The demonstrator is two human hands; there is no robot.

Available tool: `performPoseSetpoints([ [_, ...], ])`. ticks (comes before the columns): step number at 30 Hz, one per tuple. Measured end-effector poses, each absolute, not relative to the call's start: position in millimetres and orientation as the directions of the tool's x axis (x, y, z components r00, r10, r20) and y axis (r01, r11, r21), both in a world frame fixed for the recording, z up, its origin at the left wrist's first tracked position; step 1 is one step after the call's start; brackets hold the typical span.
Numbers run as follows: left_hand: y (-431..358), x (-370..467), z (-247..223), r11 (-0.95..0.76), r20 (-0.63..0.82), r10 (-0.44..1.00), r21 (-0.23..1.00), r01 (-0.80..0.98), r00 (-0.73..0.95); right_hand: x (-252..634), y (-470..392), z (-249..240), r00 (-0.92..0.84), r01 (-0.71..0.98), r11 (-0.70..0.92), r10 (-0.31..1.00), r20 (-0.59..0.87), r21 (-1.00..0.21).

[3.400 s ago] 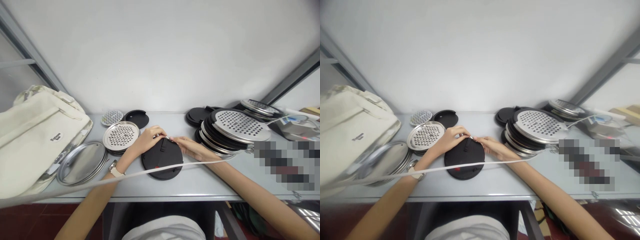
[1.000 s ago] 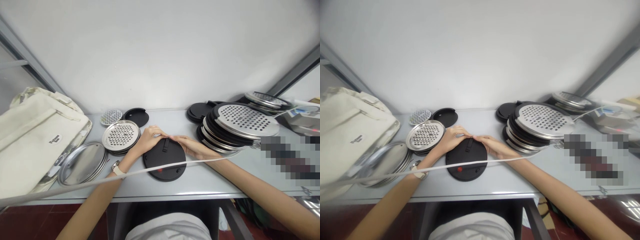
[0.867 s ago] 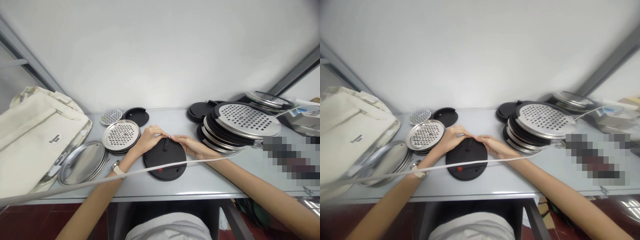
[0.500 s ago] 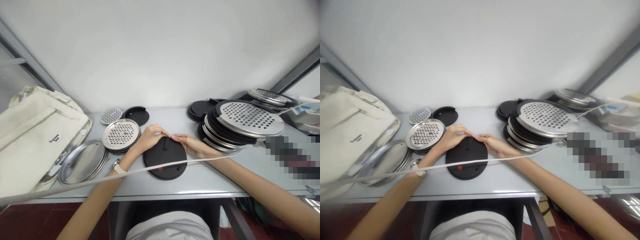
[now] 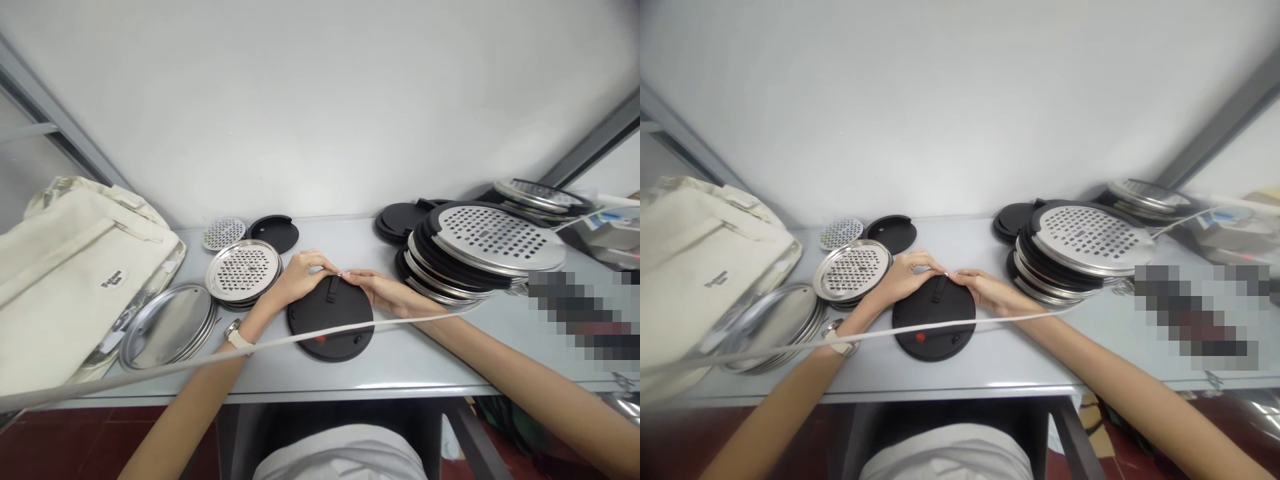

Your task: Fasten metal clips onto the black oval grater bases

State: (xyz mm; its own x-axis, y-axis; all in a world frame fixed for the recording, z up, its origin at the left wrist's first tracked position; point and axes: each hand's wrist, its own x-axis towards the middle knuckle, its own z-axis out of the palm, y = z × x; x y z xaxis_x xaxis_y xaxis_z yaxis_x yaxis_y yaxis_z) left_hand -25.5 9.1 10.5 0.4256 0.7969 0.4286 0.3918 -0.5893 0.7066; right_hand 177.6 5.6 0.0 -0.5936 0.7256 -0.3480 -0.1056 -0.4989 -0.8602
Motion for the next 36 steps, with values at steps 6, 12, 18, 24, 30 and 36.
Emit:
performPoseSetpoints([
  [6,8.2,-26.0,12.4,-0.594,0.431,0.792,0.705,0.386,0.432,177.8,5.9,0.2,-0.589,-0.082,-0.499,0.722,-0.362,-0.863],
  [12,8.6,-26.1,13.9,-0.591,0.428,0.794,0.709,0.384,0.432,179.3,7.1,-1.7,-0.591,-0.066,-0.491,0.721,-0.362,-0.869],
  [18,8.4,-25.5,14.8,-0.593,0.426,0.796,0.694,0.409,0.430,178.7,6.2,1.9,-0.578,-0.062,-0.498,0.724,-0.376,-0.865],
  [24,7.9,-25.0,14.6,-0.583,0.420,0.803,0.702,0.410,0.422,178.1,5.4,3.9,-0.567,-0.052,-0.497,0.729,-0.384,-0.866],
  [30,6.2,-24.3,14.4,-0.572,0.423,0.812,0.714,0.405,0.402,179.9,5.0,4.6,-0.594,0.000,-0.400,0.738,-0.322,-0.917],
  [36,5.7,-23.0,14.1,-0.549,0.410,0.832,0.700,0.456,0.373,181.1,9.2,-1.1,-0.552,0.230,0.103,0.833,-0.043,-0.968],
])
